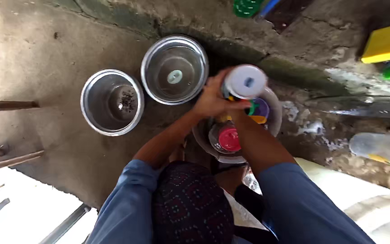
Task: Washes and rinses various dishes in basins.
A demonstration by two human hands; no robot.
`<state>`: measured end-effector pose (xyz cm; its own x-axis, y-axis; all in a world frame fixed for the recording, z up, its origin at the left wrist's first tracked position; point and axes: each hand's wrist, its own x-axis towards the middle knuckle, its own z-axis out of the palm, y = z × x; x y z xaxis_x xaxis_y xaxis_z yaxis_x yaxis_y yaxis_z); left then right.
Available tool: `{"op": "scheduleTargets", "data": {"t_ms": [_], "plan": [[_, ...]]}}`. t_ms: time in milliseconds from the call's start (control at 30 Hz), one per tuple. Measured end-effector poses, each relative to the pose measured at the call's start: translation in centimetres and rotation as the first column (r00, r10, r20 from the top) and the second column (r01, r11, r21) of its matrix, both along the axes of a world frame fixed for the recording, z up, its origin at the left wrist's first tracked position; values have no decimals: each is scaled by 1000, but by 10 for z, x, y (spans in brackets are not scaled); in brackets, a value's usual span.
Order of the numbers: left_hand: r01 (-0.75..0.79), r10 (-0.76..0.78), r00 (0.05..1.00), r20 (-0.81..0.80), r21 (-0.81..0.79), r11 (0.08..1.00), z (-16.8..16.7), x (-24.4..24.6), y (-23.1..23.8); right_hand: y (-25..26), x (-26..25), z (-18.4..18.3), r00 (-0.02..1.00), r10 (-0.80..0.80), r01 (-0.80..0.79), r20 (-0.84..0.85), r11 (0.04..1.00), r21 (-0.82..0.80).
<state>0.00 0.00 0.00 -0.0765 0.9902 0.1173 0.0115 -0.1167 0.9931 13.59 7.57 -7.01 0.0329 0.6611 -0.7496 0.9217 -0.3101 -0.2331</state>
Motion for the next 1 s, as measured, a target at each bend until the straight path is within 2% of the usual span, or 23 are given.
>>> {"op": "scheduleTargets", "data": {"t_ms": [33, 100, 200, 267, 333, 367, 433, 500, 567, 600, 667, 733, 767, 833, 867, 933, 967, 1000], "plan": [[-32, 25, 995, 100, 68, 997, 0, -13, -6, -7, -1, -18, 995, 22, -34, 94, 991, 130], [-142, 128, 979, 156, 81, 987, 5, -50, -23, -8, -5, -23, 978, 76, -108, 196, 982, 155], [-423, 414, 904, 105, 93, 901, 7, -119, -58, -12, -2, -19, 974, 196, -217, 110, 951, 223], [-561, 562, 826, 36, 151, 814, -7, -174, -86, -24, 17, -20, 953, 302, -283, 35, 839, 464], [-695, 712, 700, -52, 178, 696, -29, -218, -112, -38, 43, -11, 951, 305, -256, 45, 699, 667], [-759, 779, 617, -108, 178, 626, -42, -234, -122, -42, 56, -4, 965, 252, -230, 73, 683, 693], [-862, 847, 454, -277, 106, 496, -68, -254, -138, -45, 77, 2, 994, 82, -112, 77, 739, 664], [-923, 818, 343, -461, -4, 385, -90, -264, -145, -44, 86, -2, 997, -60, 21, 54, 835, 549], [-948, 743, 308, -595, -121, 295, -109, -268, -146, -42, 80, -9, 986, -167, 151, 8, 905, 398], [-950, 700, 309, -645, -172, 261, -118, -269, -147, -43, 77, -15, 964, -261, 262, -48, 906, 332], [-949, 646, 315, -695, -231, 215, -131, -267, -147, -43, 75, -32, 872, -462, 489, -162, 840, 235], [-951, 645, 310, -699, -242, 194, -141, -266, -146, -41, 72, -46, 788, -567, 612, -241, 763, 207], [-950, 655, 311, -689, -251, 187, -144, -267, -147, -41, 71, -47, 808, -540, 586, -236, 775, 236], [-941, 640, 329, -695, -302, 155, -144, -271, -148, -45, 71, -43, 918, -368, 396, -146, 851, 346], [-929, 595, 352, -723, -345, 130, -140, -273, -147, -46, 73, -43, 947, -300, 320, -113, 859, 400], [-901, 380, 423, -823, -427, 78, -125, -277, -146, -46, 80, -47, 955, -271, 294, -118, 828, 478], [-900, 262, 434, -862, -429, 79, -110, -272, -146, -47, 82, -49, 954, -273, 299, -126, 815, 497], [-906, 226, 422, -878, -400, 137, -87, -258, -144, -48, 83, -49, 953, -276, 301, -124, 816, 493]]}}
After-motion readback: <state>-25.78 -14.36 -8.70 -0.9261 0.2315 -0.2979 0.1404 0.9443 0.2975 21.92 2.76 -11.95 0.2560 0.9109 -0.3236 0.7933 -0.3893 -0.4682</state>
